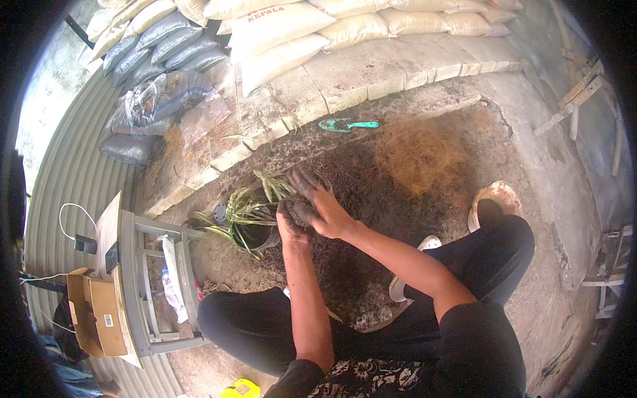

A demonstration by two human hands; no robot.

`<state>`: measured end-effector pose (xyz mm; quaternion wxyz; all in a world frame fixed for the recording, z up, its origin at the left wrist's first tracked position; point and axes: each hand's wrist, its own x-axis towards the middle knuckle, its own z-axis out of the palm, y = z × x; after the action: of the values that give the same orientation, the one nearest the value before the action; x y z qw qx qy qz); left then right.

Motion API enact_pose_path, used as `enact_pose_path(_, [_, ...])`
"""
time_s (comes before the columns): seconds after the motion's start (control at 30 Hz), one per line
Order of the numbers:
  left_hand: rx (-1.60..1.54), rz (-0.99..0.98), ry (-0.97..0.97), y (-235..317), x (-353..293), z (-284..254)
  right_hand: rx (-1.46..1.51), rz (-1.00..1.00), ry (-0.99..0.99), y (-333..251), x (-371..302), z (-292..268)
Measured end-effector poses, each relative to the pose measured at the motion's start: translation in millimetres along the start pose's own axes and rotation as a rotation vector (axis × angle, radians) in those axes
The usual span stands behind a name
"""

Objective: The person sits on the floor and manually packs soil around the root ball of a small plant. They repeatedly add soil and press it down with their hands to form a compact root ball, preparing the plant for transplanting.

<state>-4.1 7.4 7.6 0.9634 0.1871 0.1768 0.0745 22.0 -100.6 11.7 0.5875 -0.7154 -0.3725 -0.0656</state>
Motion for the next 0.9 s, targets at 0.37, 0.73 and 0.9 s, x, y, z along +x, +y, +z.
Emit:
enact_pose_path(0.37, [0.12,0.12,0.079,6,5,-17,0.381,0.344,-0.063,16,0,14])
enact_pose_path(0.73, [0.041,0.129,0.008,3,9,-26,0.356,0.349,-0.113,15,2,11])
enact_pose_path(0.9, [0.095,0.162,0.08,4,8,-24,0.358,0.423,-0.147,6,4,11])
